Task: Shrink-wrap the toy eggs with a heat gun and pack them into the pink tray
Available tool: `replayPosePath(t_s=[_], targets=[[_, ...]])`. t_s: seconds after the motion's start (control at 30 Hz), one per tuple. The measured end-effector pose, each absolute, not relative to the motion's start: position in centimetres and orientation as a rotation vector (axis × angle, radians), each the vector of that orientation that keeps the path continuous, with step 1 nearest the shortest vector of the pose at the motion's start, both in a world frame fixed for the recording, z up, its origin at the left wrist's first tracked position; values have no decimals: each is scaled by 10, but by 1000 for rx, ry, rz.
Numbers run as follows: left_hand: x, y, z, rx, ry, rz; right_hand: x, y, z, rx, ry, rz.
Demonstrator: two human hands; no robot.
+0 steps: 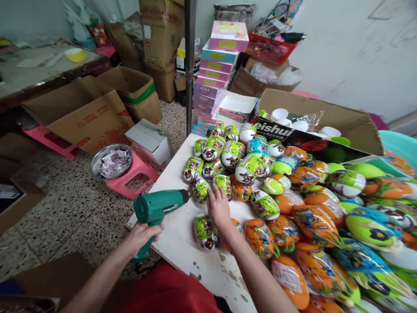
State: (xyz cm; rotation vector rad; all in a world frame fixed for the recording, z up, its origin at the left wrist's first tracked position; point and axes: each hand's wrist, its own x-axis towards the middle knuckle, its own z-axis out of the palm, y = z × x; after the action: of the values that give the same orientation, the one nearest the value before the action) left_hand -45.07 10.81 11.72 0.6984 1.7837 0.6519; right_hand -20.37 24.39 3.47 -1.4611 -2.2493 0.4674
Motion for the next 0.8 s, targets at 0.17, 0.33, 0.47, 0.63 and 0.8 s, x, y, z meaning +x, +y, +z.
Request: replayPosePath(t_s=[0.17,0.33,0.47,0.63,0.8], targets=[[-465,86,127,640,1825,634,-218,209,29,-1394,-2296,713],[-474,65,136,652,1837,627,-220,227,39,-1276,-2174,865],[-479,51,134,796,1836,684,-226,271,31,-1169,-2138,897],[-482,54,127,777,1926,731,-255,280,15,-1164,-2130,1139],[-489,53,125,767,1930,762,-287,259,-3,-1491,-1537,1425]])
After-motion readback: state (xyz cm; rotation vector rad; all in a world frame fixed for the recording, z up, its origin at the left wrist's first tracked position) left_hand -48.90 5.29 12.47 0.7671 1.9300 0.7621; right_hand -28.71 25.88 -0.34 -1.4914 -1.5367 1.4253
